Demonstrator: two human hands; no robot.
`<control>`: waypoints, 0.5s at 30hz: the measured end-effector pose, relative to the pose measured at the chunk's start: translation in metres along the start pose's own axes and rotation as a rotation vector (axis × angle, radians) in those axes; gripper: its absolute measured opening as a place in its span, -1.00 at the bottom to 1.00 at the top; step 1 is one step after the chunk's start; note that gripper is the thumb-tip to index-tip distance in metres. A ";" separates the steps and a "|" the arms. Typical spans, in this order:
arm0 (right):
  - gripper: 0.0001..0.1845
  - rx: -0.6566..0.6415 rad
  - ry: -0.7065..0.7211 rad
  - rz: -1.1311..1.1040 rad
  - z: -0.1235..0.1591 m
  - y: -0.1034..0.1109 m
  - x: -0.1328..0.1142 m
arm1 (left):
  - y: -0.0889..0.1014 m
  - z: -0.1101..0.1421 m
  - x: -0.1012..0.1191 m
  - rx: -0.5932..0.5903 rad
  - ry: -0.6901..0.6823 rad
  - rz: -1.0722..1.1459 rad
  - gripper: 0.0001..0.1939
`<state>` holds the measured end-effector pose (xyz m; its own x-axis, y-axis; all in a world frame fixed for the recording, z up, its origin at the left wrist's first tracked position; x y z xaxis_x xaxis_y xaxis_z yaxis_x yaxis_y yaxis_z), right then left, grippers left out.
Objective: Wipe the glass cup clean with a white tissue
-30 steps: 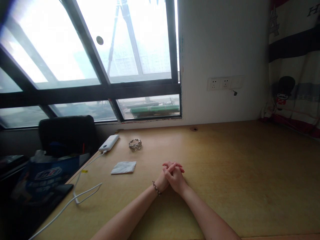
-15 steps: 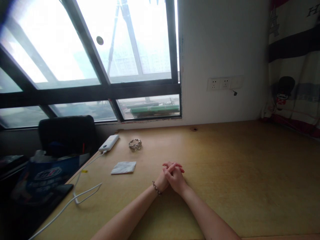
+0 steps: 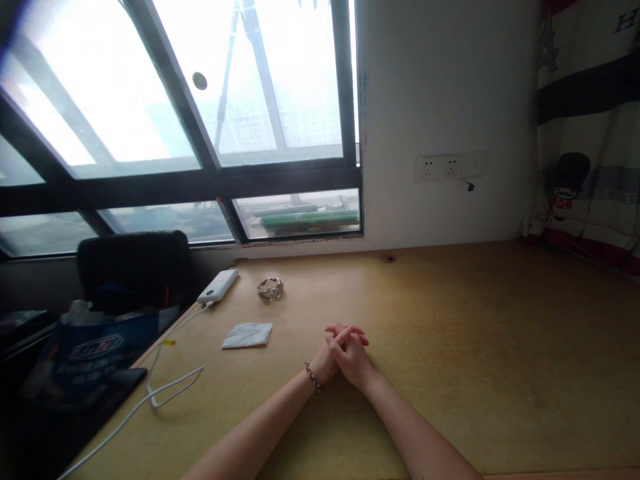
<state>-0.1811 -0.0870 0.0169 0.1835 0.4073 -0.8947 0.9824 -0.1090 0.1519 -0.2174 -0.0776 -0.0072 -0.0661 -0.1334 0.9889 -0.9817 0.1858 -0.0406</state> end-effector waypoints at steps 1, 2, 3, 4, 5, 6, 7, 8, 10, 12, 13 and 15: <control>-0.75 -0.002 0.000 0.001 0.000 0.000 0.000 | 0.000 0.000 -0.001 0.009 0.004 0.002 -0.61; -0.75 -0.002 -0.001 0.002 0.000 0.000 0.000 | 0.000 0.000 -0.002 0.014 0.003 0.000 -0.61; -0.75 -0.001 -0.001 0.002 0.000 0.000 -0.001 | 0.000 0.000 -0.002 0.013 0.000 -0.005 -0.62; -0.75 -0.002 -0.002 0.000 0.000 0.000 -0.001 | 0.000 0.000 -0.002 0.010 -0.004 -0.007 -0.62; -0.75 -0.004 -0.001 -0.001 0.001 0.000 -0.002 | -0.001 0.000 -0.001 0.006 -0.007 -0.008 -0.62; -0.75 -0.003 -0.001 -0.001 0.001 0.001 -0.003 | -0.001 0.001 -0.001 0.006 -0.008 -0.008 -0.62; -0.75 -0.003 -0.001 0.000 0.001 0.001 -0.003 | -0.001 0.001 0.001 0.006 -0.008 -0.007 -0.62; -0.75 -0.004 -0.002 0.001 0.001 0.001 -0.003 | -0.001 0.001 0.002 0.004 -0.008 -0.004 -0.62; -0.75 -0.002 -0.004 0.004 0.000 0.001 -0.001 | -0.001 0.002 0.006 -0.001 -0.013 0.006 -0.62; -0.75 -0.003 -0.001 0.003 0.000 0.000 0.001 | -0.001 0.002 0.009 -0.006 -0.011 0.019 -0.63; -0.75 -0.003 0.001 0.004 0.000 0.000 0.002 | -0.001 0.002 0.009 -0.007 -0.003 0.026 -0.63; -0.74 -0.003 0.003 0.010 0.000 0.000 0.003 | -0.001 0.002 0.007 -0.005 0.018 0.040 -0.62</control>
<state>-0.1807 -0.0857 0.0141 0.1938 0.4092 -0.8916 0.9805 -0.1108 0.1622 -0.2172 -0.0802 -0.0005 -0.1019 -0.1087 0.9888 -0.9775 0.1952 -0.0793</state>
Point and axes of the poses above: each hand's wrist, its own z-axis away from the middle knuckle, its own y-axis out of the back of the hand, x = y × z, the point moved 7 cm from there along -z, towards the middle knuckle, and after that the axes turned 12 degrees about x, right-handed, at the moved point
